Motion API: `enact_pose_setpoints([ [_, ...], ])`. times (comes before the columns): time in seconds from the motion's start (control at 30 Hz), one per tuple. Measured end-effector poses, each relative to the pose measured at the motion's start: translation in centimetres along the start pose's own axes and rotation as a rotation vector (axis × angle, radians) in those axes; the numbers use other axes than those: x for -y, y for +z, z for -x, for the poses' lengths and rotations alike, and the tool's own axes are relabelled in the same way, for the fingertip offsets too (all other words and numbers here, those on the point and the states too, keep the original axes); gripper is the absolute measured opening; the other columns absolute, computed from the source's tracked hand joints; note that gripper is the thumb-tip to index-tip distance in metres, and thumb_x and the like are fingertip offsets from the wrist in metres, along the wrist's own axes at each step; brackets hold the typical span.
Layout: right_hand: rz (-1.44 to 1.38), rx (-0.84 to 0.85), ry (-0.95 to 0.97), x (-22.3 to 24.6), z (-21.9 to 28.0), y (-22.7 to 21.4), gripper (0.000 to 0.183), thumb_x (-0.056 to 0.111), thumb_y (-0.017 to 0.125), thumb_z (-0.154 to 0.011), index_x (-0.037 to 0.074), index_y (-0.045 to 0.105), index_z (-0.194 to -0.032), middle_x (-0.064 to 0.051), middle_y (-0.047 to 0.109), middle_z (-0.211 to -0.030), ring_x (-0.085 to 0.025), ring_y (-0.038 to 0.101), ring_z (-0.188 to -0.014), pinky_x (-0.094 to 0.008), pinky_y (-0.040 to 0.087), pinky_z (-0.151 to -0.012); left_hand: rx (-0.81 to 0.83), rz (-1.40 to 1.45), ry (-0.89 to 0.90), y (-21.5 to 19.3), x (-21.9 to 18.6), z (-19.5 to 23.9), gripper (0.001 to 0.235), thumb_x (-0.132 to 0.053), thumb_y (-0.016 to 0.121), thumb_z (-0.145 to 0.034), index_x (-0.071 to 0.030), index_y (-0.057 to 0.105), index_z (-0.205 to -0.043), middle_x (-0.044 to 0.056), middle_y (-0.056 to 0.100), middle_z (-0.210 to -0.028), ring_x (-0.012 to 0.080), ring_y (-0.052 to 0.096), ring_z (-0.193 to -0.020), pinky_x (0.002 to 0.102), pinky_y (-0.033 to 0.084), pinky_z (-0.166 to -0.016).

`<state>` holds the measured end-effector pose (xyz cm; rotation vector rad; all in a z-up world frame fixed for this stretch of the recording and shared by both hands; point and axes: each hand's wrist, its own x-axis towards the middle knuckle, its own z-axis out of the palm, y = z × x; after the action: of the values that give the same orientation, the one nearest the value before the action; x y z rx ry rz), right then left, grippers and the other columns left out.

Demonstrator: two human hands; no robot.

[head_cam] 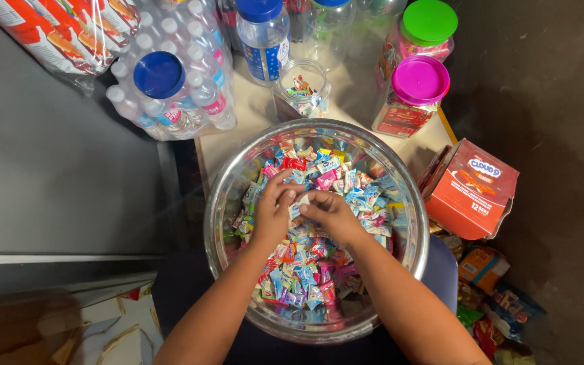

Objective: Sorting and packing small individually wrapped candies from a bowl into plastic bags.

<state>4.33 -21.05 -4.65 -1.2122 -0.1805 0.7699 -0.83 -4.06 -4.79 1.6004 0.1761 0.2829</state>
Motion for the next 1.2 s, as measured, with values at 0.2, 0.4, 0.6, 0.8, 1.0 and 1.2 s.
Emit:
enact_pose_setpoints([
  [0.2, -0.266, 0.091, 0.14, -0.4, -0.5, -0.8, 0.013, 0.01, 0.067, -0.097, 0.007, 0.067, -0.109, -0.006, 0.073, -0.102, -0.018, 0.073, -0.091, -0.029, 0.058, -0.076, 0.114, -0.119, 0.214, 0.4, -2.6, 0.5, 0.052, -0.016, 0.039, -0.114, -0.008, 0.024, -0.163, 0.018, 0.068, -0.137, 0.0267, 0.044, -0.146, 0.041, 0.033, -0.118],
  [0.4, -0.311, -0.026, 0.04, 0.6, -1.1, -1.3, 0.01, 0.008, 0.065, -0.097, 0.007, 0.067, -0.107, -0.006, 0.073, -0.102, -0.014, 0.07, -0.088, -0.031, 0.056, -0.074, 0.08, -0.087, 0.175, -0.5, -2.3, 0.3, 0.046, -0.024, 0.044, -0.111, -0.011, 0.041, -0.155, 0.011, 0.067, -0.135, 0.0259, 0.06, -0.129, 0.041, 0.043, -0.11],
  [0.6, -0.268, -0.166, -0.008, 0.1, -1.6, -2.1, 0.008, 0.008, 0.064, -0.097, 0.004, 0.067, -0.104, -0.007, 0.073, -0.097, -0.017, 0.07, -0.085, -0.031, 0.053, -0.069, 0.164, -0.816, 0.236, -1.3, -3.5, 0.4, 0.029, -0.023, 0.079, -0.071, -0.01, 0.072, -0.096, 0.013, 0.067, -0.096, 0.0367, 0.064, -0.094, 0.048, 0.051, -0.077],
  [0.8, -0.231, -0.17, -0.018, -0.7, -1.9, -2.5, 0.006, 0.008, 0.064, -0.097, 0.005, 0.066, -0.102, -0.007, 0.074, -0.094, -0.016, 0.07, -0.083, -0.031, 0.053, -0.069, 0.151, -0.852, -0.046, -1.5, -0.4, 0.6, 0.017, -0.025, 0.071, -0.088, -0.018, 0.074, -0.104, 0.005, 0.073, -0.1, 0.0296, 0.07, -0.095, 0.046, 0.055, -0.079],
  [1.0, -0.16, -0.214, -0.012, -1.1, -2.0, -2.4, 0.005, 0.008, 0.066, -0.094, 0.006, 0.067, -0.099, -0.006, 0.074, -0.092, -0.015, 0.07, -0.08, -0.029, 0.053, -0.067, 0.312, -0.852, 0.014, -2.2, -5.0, 1.0, 0.032, -0.025, 0.082, -0.075, -0.014, 0.075, -0.105, 0.012, 0.071, -0.096, 0.0337, 0.066, -0.095, 0.047, 0.052, -0.079],
  [1.2, -0.023, -0.19, -0.061, -1.5, -1.9, -1.9, 0.005, 0.008, 0.069, -0.092, 0.006, 0.068, -0.097, -0.003, 0.072, -0.087, -0.011, 0.067, -0.076, -0.028, 0.055, -0.068, 0.373, -0.902, -0.014, -3.1, -2.3, 0.4, 0.042, -0.02, 0.086, -0.067, -0.012, 0.073, -0.106, 0.013, 0.073, -0.097, 0.035, 0.068, -0.094, 0.047, 0.053, -0.079],
])
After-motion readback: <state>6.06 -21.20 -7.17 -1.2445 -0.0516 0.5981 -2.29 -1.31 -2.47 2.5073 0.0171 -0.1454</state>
